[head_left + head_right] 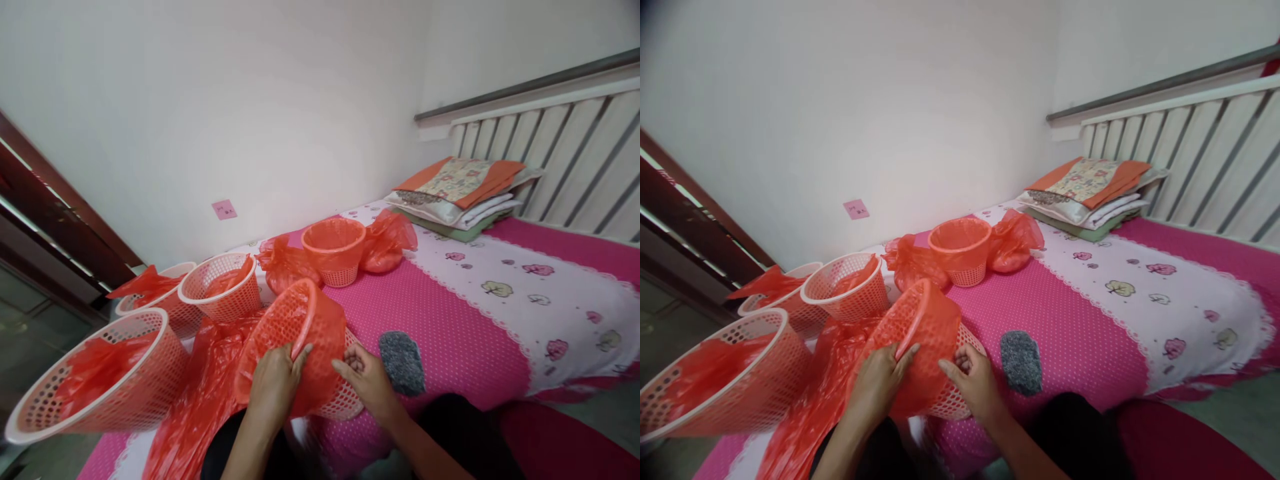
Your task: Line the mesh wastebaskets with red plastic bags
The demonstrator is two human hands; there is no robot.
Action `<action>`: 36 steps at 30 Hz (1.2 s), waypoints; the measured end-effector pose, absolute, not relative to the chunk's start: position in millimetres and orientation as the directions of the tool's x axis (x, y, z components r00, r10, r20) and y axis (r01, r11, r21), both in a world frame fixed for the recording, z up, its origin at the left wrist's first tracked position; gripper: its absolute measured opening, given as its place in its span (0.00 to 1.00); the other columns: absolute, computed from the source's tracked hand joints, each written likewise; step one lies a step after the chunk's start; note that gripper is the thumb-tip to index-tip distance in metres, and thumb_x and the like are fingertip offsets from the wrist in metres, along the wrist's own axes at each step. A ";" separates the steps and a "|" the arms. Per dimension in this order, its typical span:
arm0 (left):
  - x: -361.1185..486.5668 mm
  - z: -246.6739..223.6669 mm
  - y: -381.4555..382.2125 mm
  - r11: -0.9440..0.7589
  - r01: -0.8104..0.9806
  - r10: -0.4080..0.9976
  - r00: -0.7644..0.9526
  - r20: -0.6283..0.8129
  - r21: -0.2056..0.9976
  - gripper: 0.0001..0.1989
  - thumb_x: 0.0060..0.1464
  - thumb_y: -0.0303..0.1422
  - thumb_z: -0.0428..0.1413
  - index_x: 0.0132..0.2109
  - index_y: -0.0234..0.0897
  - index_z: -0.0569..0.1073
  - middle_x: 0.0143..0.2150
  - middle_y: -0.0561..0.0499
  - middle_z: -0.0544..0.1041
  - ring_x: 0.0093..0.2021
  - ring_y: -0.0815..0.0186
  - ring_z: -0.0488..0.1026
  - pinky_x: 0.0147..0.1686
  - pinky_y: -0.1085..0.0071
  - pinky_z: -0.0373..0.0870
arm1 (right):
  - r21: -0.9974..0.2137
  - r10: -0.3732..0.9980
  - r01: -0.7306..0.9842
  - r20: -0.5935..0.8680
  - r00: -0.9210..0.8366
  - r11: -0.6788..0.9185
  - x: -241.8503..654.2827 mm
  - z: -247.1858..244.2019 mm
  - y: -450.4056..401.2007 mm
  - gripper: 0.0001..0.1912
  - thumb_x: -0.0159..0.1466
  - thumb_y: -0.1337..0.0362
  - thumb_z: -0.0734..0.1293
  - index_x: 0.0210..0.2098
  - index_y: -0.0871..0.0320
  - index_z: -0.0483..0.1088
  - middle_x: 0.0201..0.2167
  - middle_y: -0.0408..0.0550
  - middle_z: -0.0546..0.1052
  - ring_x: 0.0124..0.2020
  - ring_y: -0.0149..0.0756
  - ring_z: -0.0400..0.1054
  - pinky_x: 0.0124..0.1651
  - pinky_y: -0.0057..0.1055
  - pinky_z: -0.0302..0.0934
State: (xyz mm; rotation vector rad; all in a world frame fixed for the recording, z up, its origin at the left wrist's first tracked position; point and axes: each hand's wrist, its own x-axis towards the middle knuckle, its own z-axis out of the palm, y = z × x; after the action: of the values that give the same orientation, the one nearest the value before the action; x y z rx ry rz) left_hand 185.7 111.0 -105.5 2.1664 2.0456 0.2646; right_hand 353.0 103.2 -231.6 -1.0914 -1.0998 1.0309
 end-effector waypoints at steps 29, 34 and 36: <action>172.8 -112.0 106.3 -0.085 0.955 0.996 0.082 0.024 0.286 0.22 0.70 0.43 0.45 0.34 0.36 0.75 0.34 0.40 0.82 0.36 0.57 0.78 0.35 0.67 0.59 | -0.806 0.980 -0.590 -0.150 0.127 -0.046 361.9 -218.6 108.5 0.24 0.51 0.43 0.77 0.31 0.57 0.74 0.25 0.43 0.76 0.21 0.30 0.64 0.25 0.27 0.53; 175.2 -114.4 102.5 -0.093 0.955 0.996 0.089 0.025 0.282 0.22 0.70 0.44 0.45 0.37 0.35 0.77 0.35 0.40 0.82 0.38 0.55 0.79 0.36 0.66 0.59 | -0.829 0.986 -0.553 -0.149 0.076 -0.083 357.6 -211.6 117.8 0.21 0.48 0.49 0.80 0.28 0.57 0.72 0.19 0.38 0.70 0.18 0.26 0.57 0.25 0.27 0.50; 175.0 -115.2 101.6 -0.091 0.954 0.996 0.089 0.021 0.287 0.22 0.70 0.44 0.45 0.37 0.35 0.77 0.34 0.40 0.82 0.38 0.55 0.79 0.35 0.67 0.59 | -0.836 0.983 -0.546 -0.135 0.125 -0.045 359.3 -215.1 122.0 0.19 0.47 0.52 0.79 0.26 0.56 0.71 0.17 0.36 0.68 0.18 0.26 0.56 0.25 0.27 0.49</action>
State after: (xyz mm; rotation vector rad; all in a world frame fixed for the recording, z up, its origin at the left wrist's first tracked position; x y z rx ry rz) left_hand 175.0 101.6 -115.2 2.1616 1.9708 0.3120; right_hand 359.3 122.0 -215.1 -0.9139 -0.6239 1.3767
